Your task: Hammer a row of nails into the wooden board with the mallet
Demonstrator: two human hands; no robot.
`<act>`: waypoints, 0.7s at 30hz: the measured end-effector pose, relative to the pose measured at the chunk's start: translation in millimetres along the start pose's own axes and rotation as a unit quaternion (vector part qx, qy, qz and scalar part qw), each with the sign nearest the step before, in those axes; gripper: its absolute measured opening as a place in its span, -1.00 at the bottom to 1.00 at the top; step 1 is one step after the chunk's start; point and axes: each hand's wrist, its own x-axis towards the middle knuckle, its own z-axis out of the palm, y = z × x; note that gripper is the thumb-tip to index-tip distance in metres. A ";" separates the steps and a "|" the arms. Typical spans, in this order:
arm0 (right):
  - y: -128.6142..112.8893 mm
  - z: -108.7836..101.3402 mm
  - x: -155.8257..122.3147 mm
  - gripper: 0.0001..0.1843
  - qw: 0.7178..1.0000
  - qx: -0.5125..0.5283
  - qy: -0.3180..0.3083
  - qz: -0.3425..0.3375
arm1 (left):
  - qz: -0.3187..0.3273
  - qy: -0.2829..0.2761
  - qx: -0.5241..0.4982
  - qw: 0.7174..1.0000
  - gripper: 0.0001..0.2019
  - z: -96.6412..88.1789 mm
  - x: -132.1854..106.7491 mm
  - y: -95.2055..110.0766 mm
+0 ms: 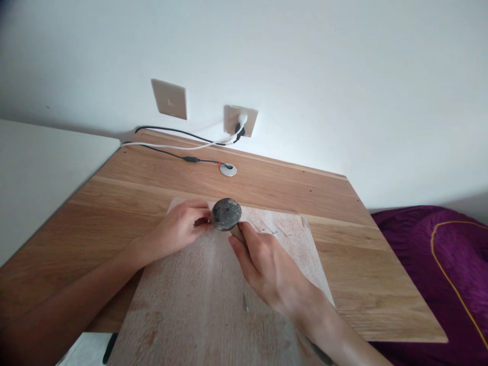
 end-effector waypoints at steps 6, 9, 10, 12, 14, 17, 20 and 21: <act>-0.9 -1.0 -4.1 -0.77 1.000 0.003 -0.019 0.007 | -0.004 -0.005 0.029 1.000 -0.87 0.9 -1.5 -0.9; -1.4 -0.5 -1.0 -0.76 1.000 0.000 -0.029 0.009 | -0.037 -0.011 0.037 0.999 -0.91 0.9 -2.0 0.8; -1.3 0.0 0.4 -0.76 0.999 -0.003 -0.032 0.007 | -0.043 -0.012 0.035 0.998 -0.86 0.8 -2.0 1.4; -1.3 1.2 2.2 -0.76 0.999 -0.007 -0.037 0.002 | -0.050 -0.013 0.031 0.998 -0.76 0.2 -1.9 2.7; -2.1 2.2 1.9 -0.77 0.999 0.000 -0.034 -0.003 | -0.051 -0.012 0.029 0.998 -0.76 -0.5 -2.0 3.5; -3.4 3.7 -1.3 -0.77 1.000 0.009 -0.024 -0.003 | -0.047 -0.009 0.029 0.998 -0.78 -0.7 -2.3 3.4; -2.2 5.5 -2.7 -0.78 1.000 0.001 -0.021 -0.007 | -0.042 0.001 0.034 0.999 -0.79 0.2 -2.3 2.4; -1.3 6.1 -2.2 -0.78 1.000 0.002 -0.020 -0.008 | -0.041 0.004 0.035 0.999 -0.80 0.3 -2.1 2.3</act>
